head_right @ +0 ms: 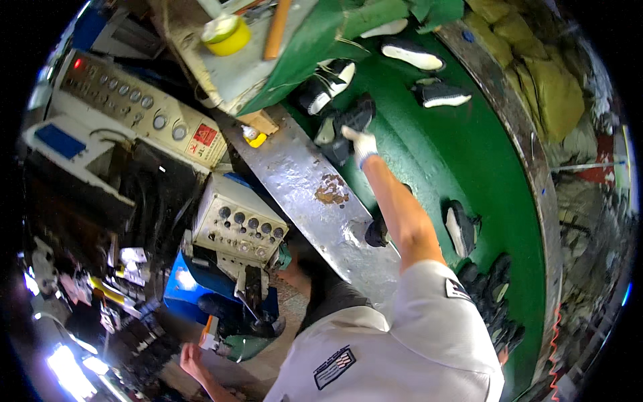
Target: The person picks up shoes from a conveyor belt, mounts each shoe onto an industrial lasting machine by hand, and then places the shoes back onto the belt.
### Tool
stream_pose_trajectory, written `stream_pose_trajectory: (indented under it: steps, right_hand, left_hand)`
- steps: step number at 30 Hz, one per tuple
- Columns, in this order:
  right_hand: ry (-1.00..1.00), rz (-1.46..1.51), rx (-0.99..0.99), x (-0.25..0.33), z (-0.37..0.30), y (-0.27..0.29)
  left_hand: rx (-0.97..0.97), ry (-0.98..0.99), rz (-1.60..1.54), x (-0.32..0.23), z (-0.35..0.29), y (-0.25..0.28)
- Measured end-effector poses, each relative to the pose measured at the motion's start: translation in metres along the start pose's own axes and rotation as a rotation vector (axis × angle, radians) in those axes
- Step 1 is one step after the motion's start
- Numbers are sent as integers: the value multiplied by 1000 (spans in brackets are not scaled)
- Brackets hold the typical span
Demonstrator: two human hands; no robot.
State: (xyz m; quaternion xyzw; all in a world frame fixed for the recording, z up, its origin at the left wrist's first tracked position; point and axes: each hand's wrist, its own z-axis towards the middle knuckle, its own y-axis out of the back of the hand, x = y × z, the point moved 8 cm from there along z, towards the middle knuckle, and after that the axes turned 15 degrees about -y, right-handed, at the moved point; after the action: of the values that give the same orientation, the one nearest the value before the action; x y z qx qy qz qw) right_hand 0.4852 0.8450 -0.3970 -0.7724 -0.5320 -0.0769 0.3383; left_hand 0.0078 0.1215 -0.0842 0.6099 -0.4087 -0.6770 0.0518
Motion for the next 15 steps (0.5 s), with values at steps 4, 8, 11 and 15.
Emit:
stream_pose_trajectory:
  steps: [4,8,11,15]
  right_hand:
    - [-252,148,469,-83,-160,-64]
    - [-586,290,670,-178,-285,-151]
    - [-476,72,453,-250,-305,-164]
    - [-447,-298,565,-276,-368,-266]
  left_hand:
    - [-233,-145,-113,-78,33,-38]
    - [-72,-70,-275,-137,82,-118]
    - [378,-235,-571,-192,105,-191]
    - [357,-9,-787,-154,125,-171]
